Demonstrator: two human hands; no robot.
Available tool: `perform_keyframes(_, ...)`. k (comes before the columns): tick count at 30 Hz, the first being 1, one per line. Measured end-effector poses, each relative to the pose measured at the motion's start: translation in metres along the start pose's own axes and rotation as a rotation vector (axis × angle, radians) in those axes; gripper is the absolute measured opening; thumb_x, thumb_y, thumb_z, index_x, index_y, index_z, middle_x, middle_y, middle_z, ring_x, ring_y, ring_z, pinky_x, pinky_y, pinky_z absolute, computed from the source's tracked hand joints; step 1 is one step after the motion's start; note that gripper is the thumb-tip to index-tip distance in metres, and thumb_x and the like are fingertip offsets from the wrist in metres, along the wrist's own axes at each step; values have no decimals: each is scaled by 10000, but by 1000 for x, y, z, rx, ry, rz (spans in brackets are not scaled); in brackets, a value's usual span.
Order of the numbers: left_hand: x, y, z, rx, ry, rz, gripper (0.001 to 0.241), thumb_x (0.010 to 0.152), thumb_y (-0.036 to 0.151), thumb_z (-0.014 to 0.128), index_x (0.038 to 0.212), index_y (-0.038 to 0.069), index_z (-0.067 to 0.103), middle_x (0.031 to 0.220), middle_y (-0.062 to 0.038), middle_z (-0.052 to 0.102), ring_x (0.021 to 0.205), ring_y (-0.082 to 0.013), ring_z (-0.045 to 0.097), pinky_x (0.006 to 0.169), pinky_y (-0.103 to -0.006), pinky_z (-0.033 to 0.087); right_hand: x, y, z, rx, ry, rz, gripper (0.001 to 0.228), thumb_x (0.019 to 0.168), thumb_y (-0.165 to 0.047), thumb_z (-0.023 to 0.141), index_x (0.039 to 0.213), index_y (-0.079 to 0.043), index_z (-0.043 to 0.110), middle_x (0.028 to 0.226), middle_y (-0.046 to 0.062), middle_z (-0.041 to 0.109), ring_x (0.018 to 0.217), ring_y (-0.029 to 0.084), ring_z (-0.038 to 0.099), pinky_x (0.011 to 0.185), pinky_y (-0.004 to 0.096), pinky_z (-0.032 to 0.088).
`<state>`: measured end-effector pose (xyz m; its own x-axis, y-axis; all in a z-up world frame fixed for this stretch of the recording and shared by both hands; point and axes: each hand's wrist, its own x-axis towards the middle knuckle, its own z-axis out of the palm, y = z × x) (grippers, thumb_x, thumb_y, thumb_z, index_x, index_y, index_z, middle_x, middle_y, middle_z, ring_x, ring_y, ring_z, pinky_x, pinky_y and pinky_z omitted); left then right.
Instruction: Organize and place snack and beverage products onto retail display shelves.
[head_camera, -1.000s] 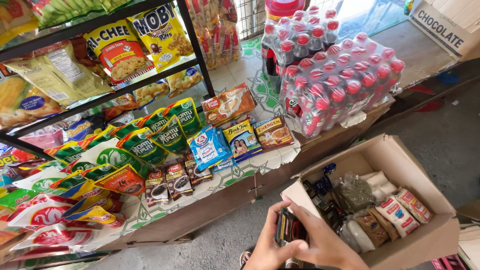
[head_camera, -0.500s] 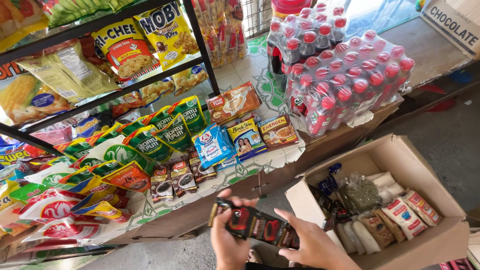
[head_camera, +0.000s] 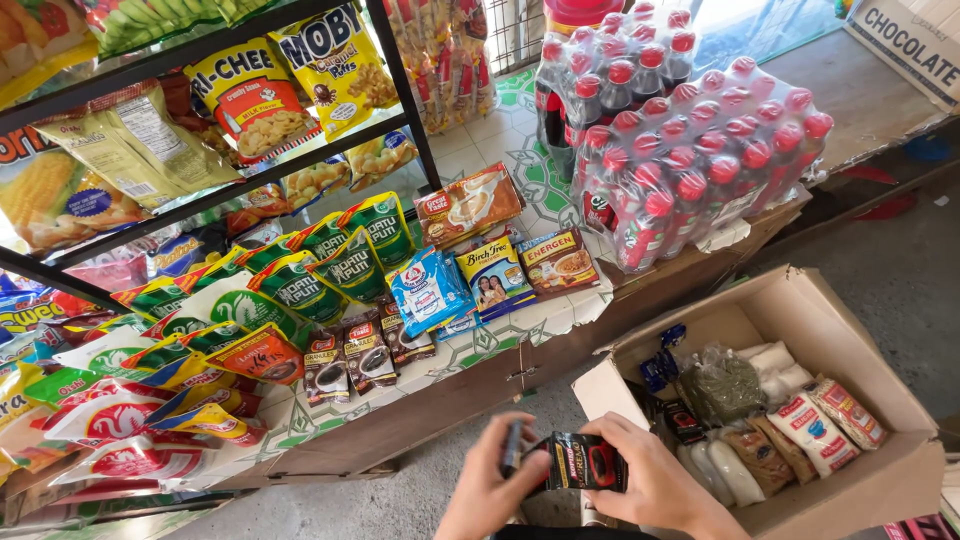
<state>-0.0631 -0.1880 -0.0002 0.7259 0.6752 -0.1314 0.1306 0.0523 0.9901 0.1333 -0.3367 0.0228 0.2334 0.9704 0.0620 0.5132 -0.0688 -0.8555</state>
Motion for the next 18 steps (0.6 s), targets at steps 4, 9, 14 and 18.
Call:
perform_keyframes(4,-6,-3,17,53,-248,-9,611,821,325,826,1303,55,566,1053,-78,720,1004,-156,691,910,-348,547,2,0,-3,19,0,26,538,614,-172,868,1086,-57,637,954,96,658,860,267,684,765,349,543)
perform_keyframes(9,-10,7,28,159,-332,-71,767,676,378,933,1258,40,565,988,-112,723,953,-178,700,879,-369,540,1,4,-2,34,4,-11,537,613,-139,844,1102,-58,639,986,97,680,931,266,655,807,356,548)
perform_keyframes(14,-13,-27,27,-265,-151,-126,695,755,305,922,1245,48,500,1030,-70,680,956,-138,661,875,-310,542,1,11,6,-6,60,-22,671,642,-184,864,1235,-76,570,1135,126,669,1028,310,695,883,371,542)
perform_keyframes(18,-13,-16,28,-470,-33,-48,699,772,261,917,1268,40,477,1080,-86,653,1008,-157,632,915,-315,513,-1,23,18,-71,65,29,726,616,-200,860,1268,-75,565,1128,140,667,1035,353,663,878,407,523)
